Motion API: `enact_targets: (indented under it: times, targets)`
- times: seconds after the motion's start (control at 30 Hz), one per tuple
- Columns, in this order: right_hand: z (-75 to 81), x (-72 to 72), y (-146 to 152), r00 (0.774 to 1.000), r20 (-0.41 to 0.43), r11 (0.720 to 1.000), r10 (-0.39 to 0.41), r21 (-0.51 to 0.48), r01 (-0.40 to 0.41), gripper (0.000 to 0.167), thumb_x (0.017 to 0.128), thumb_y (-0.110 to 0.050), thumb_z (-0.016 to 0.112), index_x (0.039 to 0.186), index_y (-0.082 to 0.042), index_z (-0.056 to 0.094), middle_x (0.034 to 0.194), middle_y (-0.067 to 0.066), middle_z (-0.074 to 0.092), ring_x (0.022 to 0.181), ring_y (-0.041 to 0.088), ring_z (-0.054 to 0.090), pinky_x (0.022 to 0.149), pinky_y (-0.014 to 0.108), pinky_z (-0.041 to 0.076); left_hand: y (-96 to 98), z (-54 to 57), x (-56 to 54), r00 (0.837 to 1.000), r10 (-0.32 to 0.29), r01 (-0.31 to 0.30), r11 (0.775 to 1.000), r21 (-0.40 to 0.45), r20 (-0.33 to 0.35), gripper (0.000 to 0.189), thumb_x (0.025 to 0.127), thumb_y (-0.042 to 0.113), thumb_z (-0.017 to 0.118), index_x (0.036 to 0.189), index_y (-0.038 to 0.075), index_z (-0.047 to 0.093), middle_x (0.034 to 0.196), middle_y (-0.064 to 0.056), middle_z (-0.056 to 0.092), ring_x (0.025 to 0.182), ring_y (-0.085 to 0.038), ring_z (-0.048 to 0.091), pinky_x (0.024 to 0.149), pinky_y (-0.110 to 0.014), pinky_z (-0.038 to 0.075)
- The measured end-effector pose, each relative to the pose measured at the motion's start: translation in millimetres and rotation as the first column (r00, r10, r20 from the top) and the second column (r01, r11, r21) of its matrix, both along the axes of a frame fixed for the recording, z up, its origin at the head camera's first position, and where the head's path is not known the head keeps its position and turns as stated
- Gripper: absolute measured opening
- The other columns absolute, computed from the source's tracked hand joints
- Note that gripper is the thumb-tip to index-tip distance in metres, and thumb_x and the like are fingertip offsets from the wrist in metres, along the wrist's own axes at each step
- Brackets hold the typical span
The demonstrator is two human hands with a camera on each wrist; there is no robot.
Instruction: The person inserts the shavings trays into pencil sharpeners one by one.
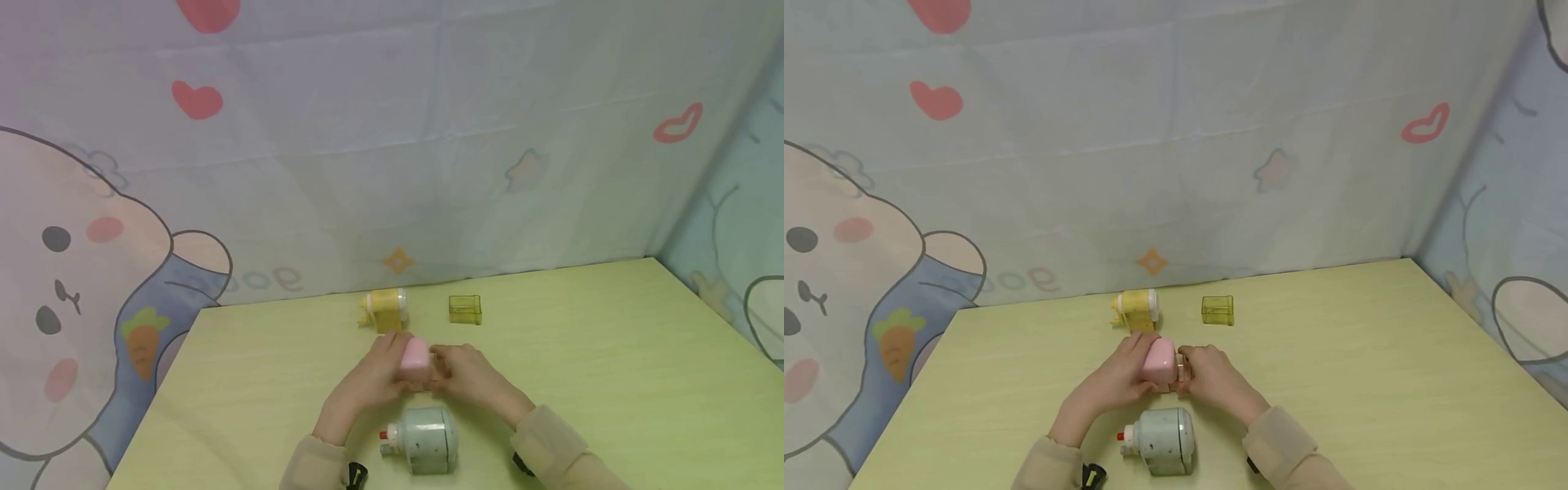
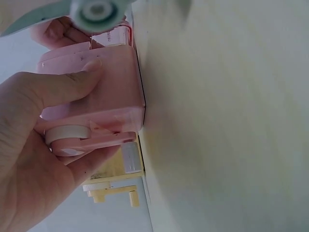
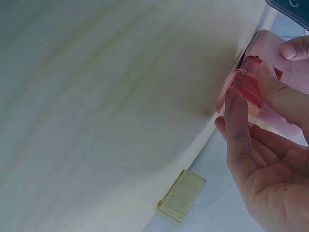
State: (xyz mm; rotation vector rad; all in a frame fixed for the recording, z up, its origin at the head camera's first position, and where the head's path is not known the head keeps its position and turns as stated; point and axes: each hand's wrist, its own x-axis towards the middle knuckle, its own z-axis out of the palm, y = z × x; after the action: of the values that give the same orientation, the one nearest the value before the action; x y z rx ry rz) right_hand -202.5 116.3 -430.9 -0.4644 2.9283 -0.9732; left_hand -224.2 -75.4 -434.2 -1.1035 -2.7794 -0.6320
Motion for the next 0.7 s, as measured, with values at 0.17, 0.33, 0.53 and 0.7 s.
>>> enact_targets:
  times: [0.17, 0.33, 0.53, 0.7]
  targets:
    - [1.7, 0.6, 1.4, 1.0, -0.006, 0.999, 0.023, -0.024, -0.023, 0.061, 0.073, -0.008, 0.08, 0.127, 0.004, 0.054, 0.096, 0.01, 0.07, 0.075, 0.013, 0.059, 0.07, 0.03, 0.052, 0.5, 1.2, 0.2, 1.0, 0.01, -0.01, 1.0, -0.004, -0.012, 0.066, 0.075, 0.01, 0.079, 0.13, 0.002, 0.044, 0.12, -0.012, 0.053, 0.111, -0.025, 0.051, 0.092, -0.036, 0.05]
    - [2.3, 0.7, 3.4, 0.999, -0.006, 0.997, 0.053, -0.053, -0.053, 0.066, 0.074, -0.005, 0.078, 0.131, 0.006, 0.046, 0.091, 0.009, 0.069, 0.066, 0.008, 0.053, 0.064, 0.023, 0.047, 1.1, 0.7, 0.5, 1.0, 0.018, -0.018, 1.0, -0.001, -0.003, 0.065, 0.075, 0.01, 0.079, 0.13, 0.002, 0.045, 0.119, -0.012, 0.053, 0.11, -0.026, 0.051, 0.092, -0.037, 0.05]
    - [0.8, -0.5, 3.0, 0.999, 0.017, 0.998, 0.034, -0.054, -0.033, 0.063, 0.073, -0.005, 0.078, 0.128, 0.005, 0.048, 0.093, 0.009, 0.069, 0.068, 0.01, 0.053, 0.065, 0.024, 0.046, 1.8, -0.5, 1.2, 1.0, 0.026, -0.026, 1.0, -0.005, 0.009, 0.065, 0.075, 0.01, 0.079, 0.131, 0.003, 0.044, 0.121, -0.011, 0.052, 0.111, -0.025, 0.05, 0.093, -0.037, 0.05]
    - [2.2, 0.5, 3.1, 1.0, 0.009, 0.999, 0.025, -0.036, -0.025, 0.061, 0.072, -0.005, 0.079, 0.124, 0.005, 0.051, 0.087, 0.007, 0.067, 0.068, 0.011, 0.053, 0.064, 0.025, 0.046, 2.2, 0.4, 2.5, 1.0, 0.026, -0.026, 1.0, -0.008, -0.001, 0.066, 0.075, 0.009, 0.078, 0.131, 0.003, 0.044, 0.121, -0.011, 0.052, 0.111, -0.024, 0.05, 0.093, -0.037, 0.05]
